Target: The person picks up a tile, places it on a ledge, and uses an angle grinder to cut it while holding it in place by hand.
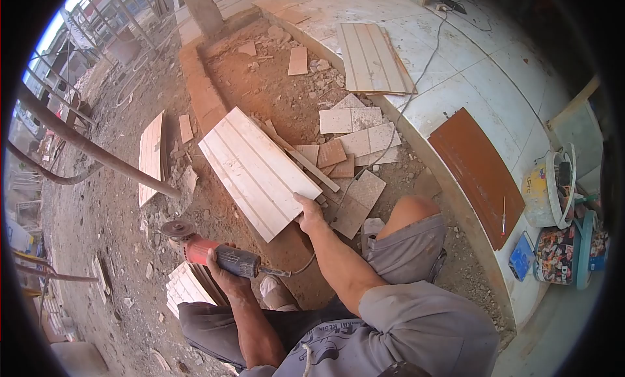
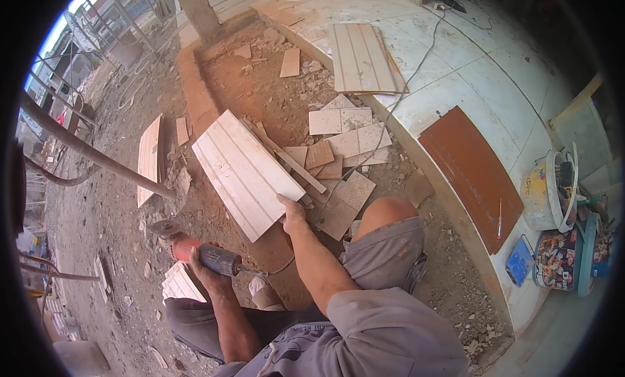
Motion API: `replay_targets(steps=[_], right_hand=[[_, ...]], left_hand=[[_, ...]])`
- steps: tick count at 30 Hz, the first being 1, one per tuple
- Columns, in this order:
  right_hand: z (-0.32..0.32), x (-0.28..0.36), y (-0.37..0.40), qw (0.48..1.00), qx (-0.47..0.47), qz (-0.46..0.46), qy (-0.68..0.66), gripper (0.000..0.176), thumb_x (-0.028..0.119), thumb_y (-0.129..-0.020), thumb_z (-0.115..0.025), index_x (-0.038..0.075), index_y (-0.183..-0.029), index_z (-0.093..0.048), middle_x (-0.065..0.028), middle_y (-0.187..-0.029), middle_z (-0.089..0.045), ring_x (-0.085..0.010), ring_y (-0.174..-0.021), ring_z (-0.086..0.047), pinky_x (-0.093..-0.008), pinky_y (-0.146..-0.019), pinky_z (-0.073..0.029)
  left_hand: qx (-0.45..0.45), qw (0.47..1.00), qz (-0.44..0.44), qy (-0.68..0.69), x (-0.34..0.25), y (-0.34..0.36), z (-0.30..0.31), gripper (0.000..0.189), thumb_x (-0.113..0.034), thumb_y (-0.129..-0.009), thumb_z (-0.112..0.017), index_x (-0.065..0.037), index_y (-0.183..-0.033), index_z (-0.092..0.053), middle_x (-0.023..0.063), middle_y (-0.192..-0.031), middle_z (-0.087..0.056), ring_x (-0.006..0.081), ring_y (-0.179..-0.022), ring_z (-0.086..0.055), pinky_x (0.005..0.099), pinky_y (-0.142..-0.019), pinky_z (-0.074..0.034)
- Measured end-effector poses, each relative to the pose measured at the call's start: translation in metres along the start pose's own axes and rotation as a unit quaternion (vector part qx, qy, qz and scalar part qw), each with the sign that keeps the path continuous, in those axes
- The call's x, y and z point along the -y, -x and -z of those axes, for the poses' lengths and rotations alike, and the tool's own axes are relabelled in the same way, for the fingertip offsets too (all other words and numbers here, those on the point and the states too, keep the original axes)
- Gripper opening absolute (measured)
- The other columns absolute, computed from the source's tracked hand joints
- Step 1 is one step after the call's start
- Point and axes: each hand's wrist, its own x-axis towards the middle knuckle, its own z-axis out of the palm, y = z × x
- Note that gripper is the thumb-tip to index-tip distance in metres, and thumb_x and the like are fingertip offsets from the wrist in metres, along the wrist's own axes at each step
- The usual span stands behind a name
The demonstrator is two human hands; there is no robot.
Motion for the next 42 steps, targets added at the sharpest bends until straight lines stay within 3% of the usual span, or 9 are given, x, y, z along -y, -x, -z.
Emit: replay_targets(steps=[4,12,20,25,28,35,37,39,42], right_hand=[[0.01,-0.007,-0.019,0.996,0.058,-0.009,-0.071,0.037,0.013,-0.083,-0.07,0.002,-0.116,-0.057,-0.0089,-0.111,-0.064,-0.0224,-0.102,-0.063,-0.0375,-0.088,-0.053],[0.0,0.017,-0.004,0.983,0.181,-0.025,-0.028,0.035,0.01,-0.086,-0.061,-0.001,-0.119,-0.055,-0.0118,-0.114,-0.064,-0.024,-0.104,-0.063,-0.0386,-0.091,-0.052],[-0.029,0.038,0.006,0.977,0.21,-0.002,-0.036,0.039,0.008,-0.083,-0.065,-0.004,-0.119,-0.055,-0.0123,-0.113,-0.064,-0.0243,-0.102,-0.063,-0.0388,-0.091,-0.051],[-0.067,0.049,0.03,0.978,0.185,0.08,-0.047,0.032,0.003,-0.08,-0.063,-0.003,-0.111,-0.06,-0.0113,-0.106,-0.065,-0.0234,-0.094,-0.065,-0.0373,-0.083,-0.054],[-0.096,0.071,0.051,0.976,0.183,0.115,-0.015,0.023,0.004,-0.076,-0.064,-0.002,-0.098,-0.063,-0.0115,-0.094,-0.066,-0.0234,-0.082,-0.067,-0.0391,-0.069,-0.058],[-0.09,0.12,0.112,0.956,0.174,0.227,-0.069,0.022,0.001,-0.074,-0.062,-0.004,-0.095,-0.062,-0.0101,-0.092,-0.065,-0.0221,-0.08,-0.066,-0.0354,-0.067,-0.058],[-0.08,0.134,0.11,0.945,0.198,0.238,-0.108,0.025,0.0,-0.074,-0.061,-0.005,-0.099,-0.06,-0.0105,-0.095,-0.064,-0.0223,-0.083,-0.067,-0.0356,-0.068,-0.059],[-0.07,0.152,0.114,0.94,0.165,0.279,-0.11,0.029,-0.003,-0.074,-0.059,-0.005,-0.103,-0.058,-0.0103,-0.097,-0.063,-0.0225,-0.084,-0.066,-0.0353,-0.07,-0.058],[-0.06,0.175,0.126,0.922,0.149,0.329,-0.141,0.032,-0.005,-0.074,-0.059,-0.005,-0.106,-0.057,-0.0111,-0.101,-0.062,-0.022,-0.088,-0.065,-0.0339,-0.075,-0.057]], left_hand=[[0.002,1.0,0.013,0.001,0.0,-0.007,0.013,0.039,-0.041,-0.086,-0.063,-0.004,-0.097,-0.059,0.012,-0.083,-0.066,0.0238,-0.073,-0.066,0.0367,-0.064,-0.056],[0.001,1.0,0.012,0.007,-0.005,-0.012,0.022,0.04,-0.041,-0.084,-0.065,-0.004,-0.097,-0.058,0.0129,-0.081,-0.066,0.0246,-0.071,-0.065,0.0378,-0.062,-0.055],[-0.025,0.999,-0.009,0.034,-0.008,-0.018,0.031,0.037,-0.042,-0.086,-0.061,-0.005,-0.089,-0.06,0.0132,-0.081,-0.066,0.0255,-0.071,-0.065,0.0388,-0.061,-0.055],[0.038,0.998,-0.014,0.056,-0.018,-0.015,0.035,0.036,-0.042,-0.085,-0.062,-0.006,-0.088,-0.059,0.0121,-0.08,-0.065,0.0257,-0.071,-0.065,0.0397,-0.061,-0.055],[-0.003,0.998,-0.033,0.06,-0.019,-0.011,0.04,0.035,-0.041,-0.085,-0.064,-0.006,-0.088,-0.059,0.0128,-0.08,-0.066,0.0256,-0.071,-0.065,0.0398,-0.06,-0.055],[-0.009,0.997,-0.045,0.06,-0.019,-0.005,0.026,0.036,-0.042,-0.084,-0.064,-0.006,-0.089,-0.059,0.0137,-0.08,-0.066,0.0263,-0.069,-0.065,0.0396,-0.061,-0.055],[-0.017,0.997,-0.055,0.045,-0.017,-0.007,0.025,0.037,-0.042,-0.085,-0.063,-0.006,-0.09,-0.059,0.0139,-0.08,-0.066,0.0264,-0.068,-0.065,0.0396,-0.061,-0.055],[0.031,0.998,-0.031,0.049,-0.014,-0.01,0.025,0.037,-0.042,-0.085,-0.062,-0.006,-0.091,-0.059,0.0139,-0.079,-0.066,0.0262,-0.068,-0.065,0.0394,-0.061,-0.055],[0.03,0.998,-0.028,0.044,-0.009,-0.011,0.021,0.038,-0.043,-0.085,-0.062,-0.006,-0.092,-0.058,0.0135,-0.079,-0.066,0.026,-0.068,-0.065,0.0395,-0.061,-0.055]])
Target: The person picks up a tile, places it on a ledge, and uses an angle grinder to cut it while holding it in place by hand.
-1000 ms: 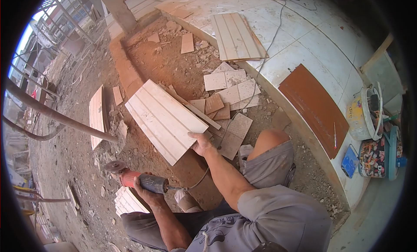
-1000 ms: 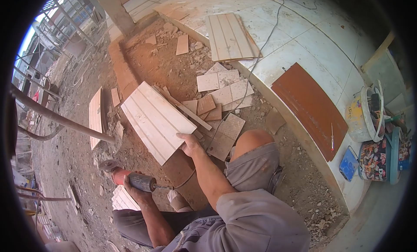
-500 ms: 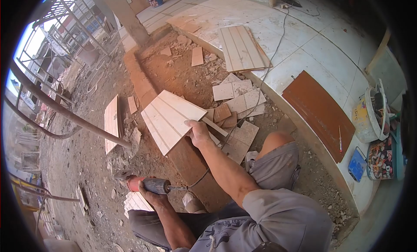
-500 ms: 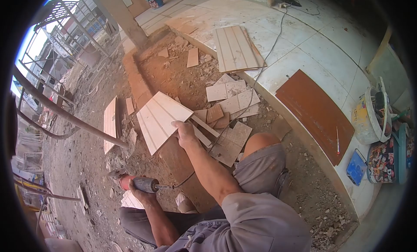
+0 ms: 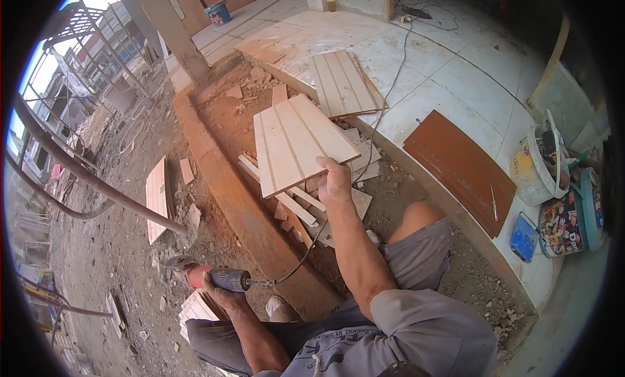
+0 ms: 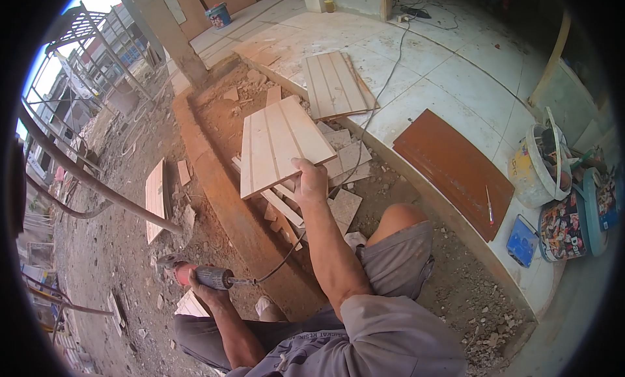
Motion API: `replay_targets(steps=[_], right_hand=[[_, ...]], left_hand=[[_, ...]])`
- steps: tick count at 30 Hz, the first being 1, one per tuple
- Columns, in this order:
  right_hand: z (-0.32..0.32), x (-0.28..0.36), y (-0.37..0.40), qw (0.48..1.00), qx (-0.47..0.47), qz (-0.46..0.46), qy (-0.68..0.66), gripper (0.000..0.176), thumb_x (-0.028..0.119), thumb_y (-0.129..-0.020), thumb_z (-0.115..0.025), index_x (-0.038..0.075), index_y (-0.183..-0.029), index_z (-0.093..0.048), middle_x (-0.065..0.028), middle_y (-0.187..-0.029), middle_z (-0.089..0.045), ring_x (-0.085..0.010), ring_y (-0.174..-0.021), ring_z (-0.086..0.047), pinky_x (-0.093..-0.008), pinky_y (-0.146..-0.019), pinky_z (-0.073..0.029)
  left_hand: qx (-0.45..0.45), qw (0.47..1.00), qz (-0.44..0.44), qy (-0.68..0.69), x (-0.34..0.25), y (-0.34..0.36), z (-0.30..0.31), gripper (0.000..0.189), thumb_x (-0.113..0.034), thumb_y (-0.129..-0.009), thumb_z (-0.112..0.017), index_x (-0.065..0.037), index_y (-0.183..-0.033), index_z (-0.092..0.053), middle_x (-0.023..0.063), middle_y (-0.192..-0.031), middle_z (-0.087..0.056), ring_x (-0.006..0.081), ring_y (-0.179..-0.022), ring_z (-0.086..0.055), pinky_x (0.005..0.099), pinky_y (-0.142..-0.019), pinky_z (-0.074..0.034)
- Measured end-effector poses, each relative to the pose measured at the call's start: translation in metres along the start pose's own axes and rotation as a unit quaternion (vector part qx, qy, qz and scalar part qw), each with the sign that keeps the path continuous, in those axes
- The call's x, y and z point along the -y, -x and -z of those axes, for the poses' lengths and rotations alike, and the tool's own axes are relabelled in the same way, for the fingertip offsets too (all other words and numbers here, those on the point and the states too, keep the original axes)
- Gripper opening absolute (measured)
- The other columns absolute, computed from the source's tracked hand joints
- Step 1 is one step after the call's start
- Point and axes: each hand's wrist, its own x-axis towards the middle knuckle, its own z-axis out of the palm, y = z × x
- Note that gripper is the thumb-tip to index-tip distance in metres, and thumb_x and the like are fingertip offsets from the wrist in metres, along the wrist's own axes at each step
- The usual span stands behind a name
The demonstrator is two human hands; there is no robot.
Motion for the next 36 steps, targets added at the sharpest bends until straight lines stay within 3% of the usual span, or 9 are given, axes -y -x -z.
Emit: replay_targets(steps=[5,14,20,23,26,29,33,35,36], right_hand=[[0.035,0.022,-0.033,0.995,-0.054,0.084,0.021,0.038,-0.005,-0.074,-0.06,-0.005,-0.111,-0.057,-0.0103,-0.106,-0.062,-0.0239,-0.096,-0.062,-0.039,-0.083,-0.051],[0.069,0.054,-0.033,0.99,-0.07,0.12,-0.014,0.044,-0.005,-0.075,-0.059,0.002,-0.119,-0.053,-0.009,-0.107,-0.061,-0.0232,-0.098,-0.063,-0.037,-0.082,-0.055],[0.113,0.027,-0.047,0.988,-0.138,0.056,-0.035,0.042,0.005,-0.083,-0.06,-0.001,-0.123,-0.052,-0.0127,-0.117,-0.061,-0.0262,-0.106,-0.062,-0.0394,-0.087,-0.053],[0.15,-0.003,-0.05,0.965,-0.237,0.016,-0.107,0.038,0.013,-0.087,-0.058,-0.001,-0.122,-0.054,-0.0122,-0.119,-0.061,-0.0273,-0.106,-0.062,-0.0419,-0.09,-0.052],[0.162,-0.021,-0.046,0.955,-0.288,-0.025,-0.071,0.042,0.02,-0.086,-0.053,0.005,-0.126,-0.052,-0.013,-0.125,-0.057,-0.0326,-0.114,-0.056,-0.0548,-0.093,-0.047],[0.168,-0.041,-0.055,0.943,-0.324,-0.049,-0.053,0.041,0.021,-0.09,-0.05,0.0,-0.124,-0.053,-0.0144,-0.121,-0.06,-0.0303,-0.112,-0.058,-0.0471,-0.094,-0.048],[0.151,-0.044,-0.079,0.948,-0.304,-0.046,-0.079,0.045,0.023,-0.091,-0.046,-0.001,-0.129,-0.049,-0.0149,-0.125,-0.057,-0.0318,-0.115,-0.056,-0.0466,-0.097,-0.046],[0.154,-0.042,-0.123,0.974,-0.182,-0.001,-0.135,0.051,0.029,-0.092,-0.044,0.0,-0.134,-0.045,-0.0152,-0.13,-0.054,-0.0327,-0.12,-0.052,-0.0474,-0.102,-0.042],[0.149,-0.035,-0.146,0.974,-0.174,-0.012,-0.142,0.052,0.031,-0.093,-0.042,0.001,-0.136,-0.044,-0.0152,-0.133,-0.052,-0.0324,-0.122,-0.051,-0.0478,-0.103,-0.042]], left_hand=[[-0.019,1.0,0.006,0.001,0.011,-0.007,-0.007,0.037,-0.042,-0.085,-0.062,-0.006,-0.092,-0.058,0.0122,-0.077,-0.065,0.0262,-0.069,-0.065,0.0392,-0.062,-0.055],[0.004,0.999,0.054,0.0,0.033,-0.015,-0.014,0.035,-0.041,-0.086,-0.061,-0.007,-0.087,-0.059,0.0106,-0.075,-0.065,0.0255,-0.066,-0.065,0.0382,-0.062,-0.055],[0.016,0.997,0.076,-0.014,0.047,-0.018,-0.025,0.034,-0.041,-0.086,-0.06,-0.008,-0.085,-0.059,0.0093,-0.074,-0.064,0.0249,-0.064,-0.064,0.0373,-0.061,-0.054],[0.021,0.997,0.077,-0.019,0.054,-0.02,-0.024,0.033,-0.041,-0.087,-0.06,-0.008,-0.085,-0.059,0.0084,-0.074,-0.064,0.0236,-0.064,-0.064,0.0366,-0.061,-0.054],[0.013,0.997,0.071,-0.029,0.06,-0.028,-0.033,0.032,-0.04,-0.087,-0.06,-0.008,-0.086,-0.059,0.0077,-0.075,-0.064,0.0223,-0.064,-0.063,0.0357,-0.061,-0.054],[-0.017,0.997,0.071,-0.04,0.065,-0.028,-0.035,0.032,-0.039,-0.087,-0.061,-0.007,-0.087,-0.06,0.0076,-0.075,-0.064,0.0215,-0.065,-0.063,0.0346,-0.062,-0.053],[-0.014,0.995,0.078,-0.067,0.069,-0.034,-0.042,0.033,-0.037,-0.087,-0.062,-0.005,-0.09,-0.06,0.0084,-0.076,-0.064,0.0218,-0.066,-0.064,0.0338,-0.063,-0.053],[-0.017,0.994,0.076,-0.078,0.072,-0.04,-0.041,0.034,-0.037,-0.086,-0.062,-0.004,-0.092,-0.06,0.0092,-0.076,-0.064,0.0222,-0.067,-0.064,0.0339,-0.063,-0.053],[-0.017,0.993,0.075,-0.088,0.073,-0.042,-0.039,0.035,-0.038,-0.086,-0.062,-0.004,-0.093,-0.06,0.0099,-0.077,-0.064,0.0225,-0.068,-0.064,0.0341,-0.064,-0.053]])
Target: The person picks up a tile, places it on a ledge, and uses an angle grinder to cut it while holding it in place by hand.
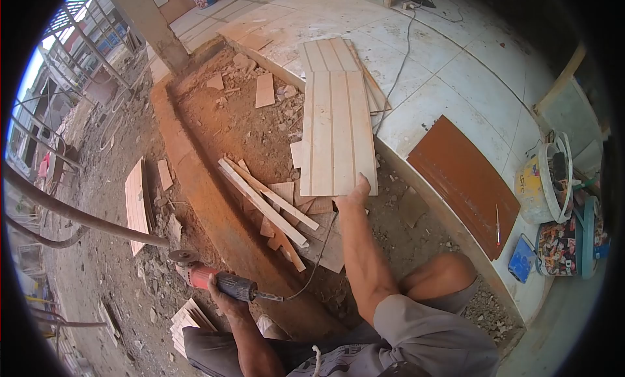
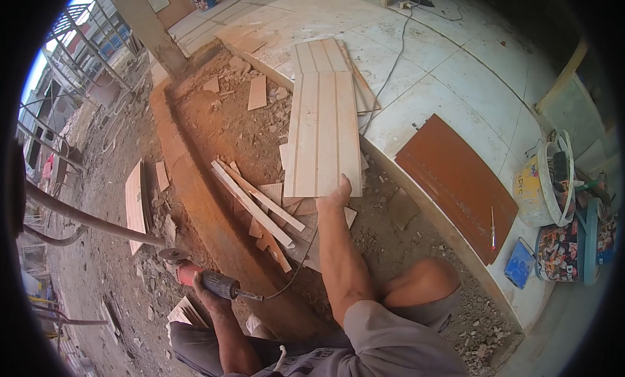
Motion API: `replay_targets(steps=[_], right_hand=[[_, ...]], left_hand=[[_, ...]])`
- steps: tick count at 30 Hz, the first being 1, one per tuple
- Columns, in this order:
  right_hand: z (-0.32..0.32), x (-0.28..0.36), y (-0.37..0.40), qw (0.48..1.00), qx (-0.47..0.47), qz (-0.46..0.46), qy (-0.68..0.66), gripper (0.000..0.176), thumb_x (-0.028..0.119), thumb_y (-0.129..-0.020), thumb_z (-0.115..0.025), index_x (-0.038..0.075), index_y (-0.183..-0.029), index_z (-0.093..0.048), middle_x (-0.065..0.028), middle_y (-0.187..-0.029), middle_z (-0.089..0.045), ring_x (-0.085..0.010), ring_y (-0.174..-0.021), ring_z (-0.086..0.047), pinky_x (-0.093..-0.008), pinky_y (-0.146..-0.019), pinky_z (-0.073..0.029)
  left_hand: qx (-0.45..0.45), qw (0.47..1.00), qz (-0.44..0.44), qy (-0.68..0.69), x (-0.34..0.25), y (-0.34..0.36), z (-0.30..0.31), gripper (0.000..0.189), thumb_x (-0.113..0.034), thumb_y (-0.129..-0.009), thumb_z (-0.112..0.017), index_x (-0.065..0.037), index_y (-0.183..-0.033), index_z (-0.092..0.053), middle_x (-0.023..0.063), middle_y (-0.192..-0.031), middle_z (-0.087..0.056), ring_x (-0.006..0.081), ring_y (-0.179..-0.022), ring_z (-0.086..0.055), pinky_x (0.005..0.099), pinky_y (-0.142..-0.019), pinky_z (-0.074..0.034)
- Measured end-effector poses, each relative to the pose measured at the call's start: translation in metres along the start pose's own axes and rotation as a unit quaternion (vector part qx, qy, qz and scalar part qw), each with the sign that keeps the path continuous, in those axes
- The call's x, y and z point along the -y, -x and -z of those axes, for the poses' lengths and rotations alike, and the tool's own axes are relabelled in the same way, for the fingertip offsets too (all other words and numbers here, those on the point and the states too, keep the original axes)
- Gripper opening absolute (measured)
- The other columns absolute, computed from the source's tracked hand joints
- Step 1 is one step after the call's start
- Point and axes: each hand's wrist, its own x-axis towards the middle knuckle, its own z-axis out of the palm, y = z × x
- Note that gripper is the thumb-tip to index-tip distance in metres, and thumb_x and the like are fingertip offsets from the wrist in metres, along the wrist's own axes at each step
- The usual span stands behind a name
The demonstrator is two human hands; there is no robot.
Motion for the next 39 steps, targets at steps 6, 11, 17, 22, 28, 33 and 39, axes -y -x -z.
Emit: replay_targets(steps=[6,11,17,22,28,33,39], right_hand=[[-0.098,0.025,-0.079,0.974,-0.016,-0.024,0.224,0.082,0.05,-0.087,-0.055,0.004,-0.148,-0.025,-0.0228,-0.152,-0.027,-0.0422,-0.14,-0.025,-0.0547,-0.113,-0.021],[-0.088,0.015,-0.095,0.959,-0.003,-0.055,0.279,0.104,0.045,-0.083,-0.067,-0.002,-0.15,-0.003,-0.0273,-0.156,-0.006,-0.0417,-0.144,-0.013,-0.0497,-0.116,-0.017],[-0.065,0.018,-0.124,0.895,-0.03,-0.035,0.445,0.065,0.029,-0.088,-0.062,-0.008,-0.135,-0.036,-0.0318,-0.136,-0.043,-0.0403,-0.114,-0.057,-0.042,-0.082,-0.055],[-0.101,0.029,-0.146,0.724,-0.034,-0.105,0.681,0.04,0.017,-0.09,-0.043,-0.006,-0.123,-0.046,-0.0276,-0.09,-0.063,-0.0352,-0.061,-0.066,-0.0411,-0.051,-0.058],[-0.116,0.016,-0.164,0.767,-0.084,-0.036,0.636,0.039,0.02,-0.093,-0.04,-0.001,-0.125,-0.046,-0.0305,-0.103,-0.061,-0.0373,-0.067,-0.066,-0.0467,-0.055,-0.058],[-0.132,0.021,-0.17,0.783,-0.064,-0.038,0.617,0.033,0.015,-0.09,-0.035,-0.005,-0.111,-0.051,-0.0237,-0.084,-0.064,-0.0302,-0.061,-0.065,-0.0395,-0.047,-0.056],[-0.13,0.025,-0.207,0.734,-0.042,-0.047,0.676,0.035,0.018,-0.091,-0.037,-0.007,-0.109,-0.053,-0.0247,-0.077,-0.065,-0.0289,-0.055,-0.064,-0.0362,-0.045,-0.055]], left_hand=[[-0.026,0.999,0.012,-0.019,0.005,0.003,-0.002,0.038,-0.04,-0.085,-0.064,-0.004,-0.095,-0.059,0.0119,-0.079,-0.065,0.0228,-0.07,-0.065,0.0345,-0.064,-0.054],[-0.007,1.0,0.025,-0.015,0.002,0.007,-0.008,0.039,-0.039,-0.085,-0.065,-0.003,-0.096,-0.059,0.0119,-0.078,-0.065,0.023,-0.07,-0.065,0.0346,-0.064,-0.054],[-0.01,0.999,0.01,-0.051,0.001,0.021,-0.012,0.04,-0.04,-0.086,-0.063,-0.002,-0.096,-0.059,0.0126,-0.078,-0.065,0.0228,-0.068,-0.064,0.0338,-0.063,-0.053],[-0.015,0.998,0.016,-0.055,-0.002,0.02,-0.013,0.041,-0.041,-0.086,-0.062,-0.001,-0.097,-0.06,0.0127,-0.078,-0.065,0.0225,-0.068,-0.064,0.0331,-0.064,-0.053],[-0.046,0.997,0.003,-0.065,-0.001,0.013,-0.019,0.043,-0.042,-0.086,-0.061,-0.001,-0.097,-0.061,0.0122,-0.078,-0.065,0.022,-0.068,-0.064,0.0329,-0.064,-0.053],[-0.052,0.994,0.04,-0.086,0.004,0.007,-0.015,0.044,-0.043,-0.084,-0.063,-0.001,-0.097,-0.061,0.012,-0.079,-0.065,0.0219,-0.068,-0.064,0.0325,-0.064,-0.053],[-0.069,0.992,0.052,-0.09,0.003,0.012,-0.014,0.043,-0.042,-0.084,-0.063,-0.001,-0.096,-0.062,0.0129,-0.079,-0.066,0.0234,-0.067,-0.065,0.0344,-0.062,-0.055]])
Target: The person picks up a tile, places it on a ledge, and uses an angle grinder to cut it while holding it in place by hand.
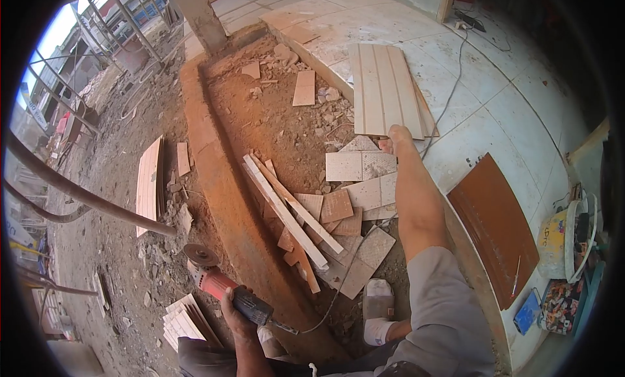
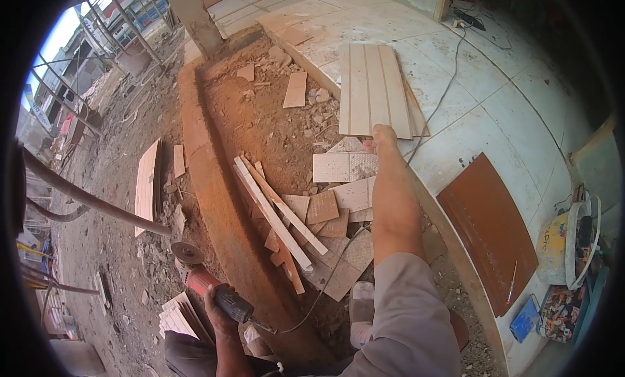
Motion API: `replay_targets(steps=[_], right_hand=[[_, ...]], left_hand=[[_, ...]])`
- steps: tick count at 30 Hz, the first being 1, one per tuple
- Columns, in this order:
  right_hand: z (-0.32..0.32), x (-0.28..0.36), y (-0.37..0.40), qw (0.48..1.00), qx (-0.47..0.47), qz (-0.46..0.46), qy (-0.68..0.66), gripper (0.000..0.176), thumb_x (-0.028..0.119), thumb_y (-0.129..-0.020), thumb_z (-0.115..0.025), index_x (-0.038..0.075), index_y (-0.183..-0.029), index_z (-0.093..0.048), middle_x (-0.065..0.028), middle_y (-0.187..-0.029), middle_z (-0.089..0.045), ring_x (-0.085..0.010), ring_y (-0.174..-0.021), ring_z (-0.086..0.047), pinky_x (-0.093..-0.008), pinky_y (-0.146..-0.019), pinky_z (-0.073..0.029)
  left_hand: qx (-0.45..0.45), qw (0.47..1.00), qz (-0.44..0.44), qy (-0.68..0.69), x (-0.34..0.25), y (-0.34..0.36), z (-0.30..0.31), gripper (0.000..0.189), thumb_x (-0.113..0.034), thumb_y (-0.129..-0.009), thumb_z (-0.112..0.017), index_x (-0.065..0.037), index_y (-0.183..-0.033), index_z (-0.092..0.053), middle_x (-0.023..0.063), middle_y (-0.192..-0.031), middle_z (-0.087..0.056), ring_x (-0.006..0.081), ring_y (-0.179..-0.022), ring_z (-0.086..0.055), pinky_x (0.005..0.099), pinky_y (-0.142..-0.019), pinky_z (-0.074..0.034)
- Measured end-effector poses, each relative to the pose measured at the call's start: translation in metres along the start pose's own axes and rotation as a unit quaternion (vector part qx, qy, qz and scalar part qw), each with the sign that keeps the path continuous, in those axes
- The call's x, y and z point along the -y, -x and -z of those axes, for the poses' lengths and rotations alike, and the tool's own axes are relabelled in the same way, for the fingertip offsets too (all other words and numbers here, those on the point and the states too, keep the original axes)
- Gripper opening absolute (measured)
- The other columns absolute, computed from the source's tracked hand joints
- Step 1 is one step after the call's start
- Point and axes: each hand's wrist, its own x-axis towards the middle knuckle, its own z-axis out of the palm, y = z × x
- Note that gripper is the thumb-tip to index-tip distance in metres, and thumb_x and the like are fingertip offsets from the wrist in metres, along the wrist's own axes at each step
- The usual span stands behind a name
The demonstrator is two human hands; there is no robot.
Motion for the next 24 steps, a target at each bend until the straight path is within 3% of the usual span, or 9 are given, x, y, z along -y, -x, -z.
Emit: replay_targets(steps=[6,8,13,16,18,19,21,22,24], right_hand=[[0.0,-0.038,0.037,0.992,-0.036,0.116,-0.046,0.031,0.014,-0.087,-0.045,-0.01,-0.1,-0.058,-0.0217,-0.076,-0.066,-0.0255,-0.053,-0.063,-0.0341,-0.043,-0.053],[-0.013,-0.079,0.064,0.996,0.011,0.075,0.054,0.028,0.012,-0.084,-0.05,-0.009,-0.1,-0.059,-0.0202,-0.078,-0.066,-0.0239,-0.053,-0.062,-0.0331,-0.043,-0.052],[-0.061,-0.174,0.254,0.929,0.365,-0.052,0.043,0.05,0.028,-0.087,-0.065,-0.002,-0.123,-0.048,-0.0167,-0.106,-0.063,-0.0225,-0.083,-0.063,-0.0354,-0.071,-0.054],[-0.071,-0.177,0.361,0.815,0.54,-0.017,0.211,0.062,0.028,-0.083,-0.069,-0.003,-0.13,-0.045,-0.0167,-0.114,-0.06,-0.0254,-0.1,-0.061,-0.0388,-0.084,-0.051],[-0.074,-0.202,0.392,0.762,0.614,0.094,0.182,0.068,0.027,-0.075,-0.075,-0.003,-0.127,-0.044,-0.021,-0.117,-0.059,-0.0324,-0.107,-0.059,-0.0432,-0.091,-0.048],[-0.077,-0.201,0.412,0.765,0.61,0.091,0.186,0.068,0.027,-0.075,-0.075,-0.003,-0.127,-0.044,-0.021,-0.117,-0.059,-0.0324,-0.107,-0.059,-0.0432,-0.091,-0.048],[-0.077,-0.197,0.445,0.782,0.387,0.264,0.411,0.07,0.024,-0.068,-0.077,-0.003,-0.123,-0.043,-0.0259,-0.118,-0.057,-0.0397,-0.11,-0.057,-0.046,-0.092,-0.047],[-0.074,-0.199,0.45,0.783,0.383,0.265,0.413,0.07,0.024,-0.068,-0.077,-0.003,-0.123,-0.043,-0.0259,-0.118,-0.057,-0.0397,-0.11,-0.057,-0.046,-0.092,-0.047],[-0.086,-0.207,0.459,0.776,0.23,0.362,0.463,0.061,0.017,-0.069,-0.072,0.0,-0.117,-0.039,-0.0285,-0.109,-0.057,-0.0445,-0.106,-0.057,-0.0491,-0.092,-0.046]], left_hand=[[0.031,0.999,-0.021,-0.005,0.006,-0.003,0.012,0.038,-0.035,-0.083,-0.064,0.0,-0.097,-0.058,0.0128,-0.079,-0.064,0.0228,-0.069,-0.064,0.0321,-0.062,-0.053],[0.024,0.999,-0.043,0.0,0.012,-0.003,0.009,0.039,-0.037,-0.084,-0.064,0.0,-0.097,-0.06,0.0131,-0.081,-0.065,0.0227,-0.069,-0.064,0.0338,-0.063,-0.053],[0.05,0.991,-0.124,-0.017,0.011,0.013,-0.013,0.03,-0.027,-0.085,-0.064,-0.003,-0.101,-0.053,0.0103,-0.081,-0.062,0.0204,-0.069,-0.063,0.0325,-0.062,-0.053],[0.095,0.987,-0.131,-0.012,0.018,0.016,-0.007,0.029,-0.025,-0.087,-0.064,-0.005,-0.104,-0.052,0.01,-0.084,-0.062,0.0187,-0.07,-0.063,0.0315,-0.063,-0.053],[0.103,0.985,-0.135,0.012,0.016,0.026,-0.012,0.029,-0.022,-0.088,-0.064,-0.005,-0.107,-0.051,0.0096,-0.086,-0.063,0.0171,-0.072,-0.062,0.03,-0.064,-0.052],[0.13,0.983,-0.128,0.033,0.014,0.032,-0.013,0.029,-0.02,-0.088,-0.065,-0.005,-0.108,-0.05,0.0087,-0.088,-0.063,0.0167,-0.073,-0.062,0.0295,-0.066,-0.052],[0.163,0.978,-0.119,0.056,0.013,0.043,-0.021,0.03,-0.019,-0.088,-0.065,-0.005,-0.11,-0.05,0.0078,-0.089,-0.062,0.0162,-0.075,-0.062,0.029,-0.068,-0.052],[0.184,0.974,-0.113,0.072,0.014,0.052,-0.027,0.031,-0.017,-0.088,-0.065,-0.005,-0.112,-0.049,0.0063,-0.09,-0.06,0.0147,-0.077,-0.06,0.0283,-0.07,-0.051],[0.218,0.967,-0.117,0.06,0.017,0.057,-0.029,0.034,-0.016,-0.088,-0.065,-0.006,-0.115,-0.048,0.0033,-0.095,-0.056,0.0119,-0.082,-0.057,0.0273,-0.076,-0.049]])
